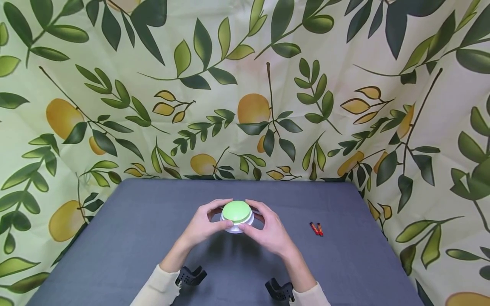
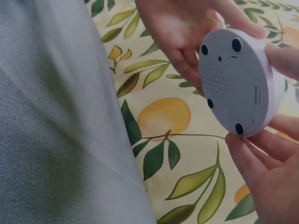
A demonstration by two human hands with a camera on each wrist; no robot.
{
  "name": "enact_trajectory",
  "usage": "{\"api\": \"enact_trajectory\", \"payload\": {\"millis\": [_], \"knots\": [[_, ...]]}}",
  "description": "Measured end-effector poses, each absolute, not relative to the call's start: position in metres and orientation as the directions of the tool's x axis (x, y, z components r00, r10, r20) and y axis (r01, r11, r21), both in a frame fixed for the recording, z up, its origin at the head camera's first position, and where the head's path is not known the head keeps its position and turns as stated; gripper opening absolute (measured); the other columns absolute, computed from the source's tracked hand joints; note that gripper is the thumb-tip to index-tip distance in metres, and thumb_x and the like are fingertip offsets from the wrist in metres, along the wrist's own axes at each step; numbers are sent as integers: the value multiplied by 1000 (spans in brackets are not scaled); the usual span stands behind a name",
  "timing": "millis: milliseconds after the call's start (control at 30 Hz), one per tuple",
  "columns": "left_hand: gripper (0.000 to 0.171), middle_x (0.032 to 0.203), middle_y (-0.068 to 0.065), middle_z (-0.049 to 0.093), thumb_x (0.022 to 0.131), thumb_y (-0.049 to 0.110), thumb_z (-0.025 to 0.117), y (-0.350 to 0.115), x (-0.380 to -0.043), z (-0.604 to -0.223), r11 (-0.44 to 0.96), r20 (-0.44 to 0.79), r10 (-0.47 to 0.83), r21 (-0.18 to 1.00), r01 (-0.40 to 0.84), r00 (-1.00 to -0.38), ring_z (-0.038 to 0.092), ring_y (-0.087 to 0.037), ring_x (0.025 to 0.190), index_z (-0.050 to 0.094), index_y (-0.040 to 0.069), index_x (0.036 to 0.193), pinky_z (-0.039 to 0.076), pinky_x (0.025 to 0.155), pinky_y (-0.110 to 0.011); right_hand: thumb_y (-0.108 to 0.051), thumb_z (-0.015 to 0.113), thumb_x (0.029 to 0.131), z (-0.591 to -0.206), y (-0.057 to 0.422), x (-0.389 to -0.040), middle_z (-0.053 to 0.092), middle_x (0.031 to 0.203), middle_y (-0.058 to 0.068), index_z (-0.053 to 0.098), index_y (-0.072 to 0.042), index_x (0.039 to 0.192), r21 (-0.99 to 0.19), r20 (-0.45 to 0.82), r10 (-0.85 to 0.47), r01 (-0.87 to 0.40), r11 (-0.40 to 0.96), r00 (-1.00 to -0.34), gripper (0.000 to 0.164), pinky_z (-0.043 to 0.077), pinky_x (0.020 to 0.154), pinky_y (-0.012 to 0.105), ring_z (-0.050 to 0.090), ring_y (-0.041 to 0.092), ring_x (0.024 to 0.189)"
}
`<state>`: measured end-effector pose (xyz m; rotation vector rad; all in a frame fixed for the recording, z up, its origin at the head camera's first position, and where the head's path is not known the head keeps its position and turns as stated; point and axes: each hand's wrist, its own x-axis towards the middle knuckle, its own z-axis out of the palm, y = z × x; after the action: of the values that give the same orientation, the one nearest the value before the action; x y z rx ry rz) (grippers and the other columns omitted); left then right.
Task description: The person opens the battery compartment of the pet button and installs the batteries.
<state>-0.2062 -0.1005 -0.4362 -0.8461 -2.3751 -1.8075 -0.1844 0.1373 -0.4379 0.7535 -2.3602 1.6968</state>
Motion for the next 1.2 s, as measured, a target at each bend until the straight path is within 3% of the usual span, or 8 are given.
{"api": "enact_trajectory", "payload": {"millis": [167,367,500,633,867,1200], "knots": [[53,127,-4,67,86,17,83,-101,-210,-433,148,361,385,884,442,-850,62,-21,112,65,5,135,50,98,-35,-15,80,89,-436,136,-184,59,137,6,57,-10,140,-824,439,-312,-516,233,-843,57,48,104,30,58,25,124],[50,125,-8,68,89,20,80,-101,-210,-428,138,326,374,906,400,-868,63,-22,109,65,3,133,51,98,-34,-15,84,85,-435,138,-184,55,141,5,55,-12,143,-788,484,-340,-571,231,-806,65,46,107,36,54,21,128],[46,121,-10,69,91,22,77,-101,-208,-426,152,299,365,915,373,-882,64,-22,103,66,1,131,53,90,-33,-15,87,82,-434,137,-183,53,145,5,55,-13,143,-767,503,-352,-595,239,-789,69,45,107,44,51,20,131],[40,114,-10,70,94,24,74,-101,-207,-426,166,260,383,924,343,-886,65,-21,94,68,3,128,55,82,-29,-12,86,82,-435,134,-183,56,140,5,60,-10,138,-762,517,-330,-601,243,-790,62,49,102,48,54,18,126],[36,112,-9,70,100,26,66,-101,-208,-426,177,254,411,920,350,-876,65,-19,95,68,3,127,54,85,-30,-4,85,81,-434,130,-185,63,130,9,65,-5,131,-754,571,-268,-625,202,-776,54,53,97,33,59,17,116],[41,132,-15,63,102,16,62,-103,-206,-424,46,326,463,920,390,-824,62,-21,114,58,-1,139,52,97,-30,8,76,85,-436,134,-184,65,123,17,64,-1,130,-793,578,-185,-600,102,-795,47,54,90,22,62,13,109]]}}
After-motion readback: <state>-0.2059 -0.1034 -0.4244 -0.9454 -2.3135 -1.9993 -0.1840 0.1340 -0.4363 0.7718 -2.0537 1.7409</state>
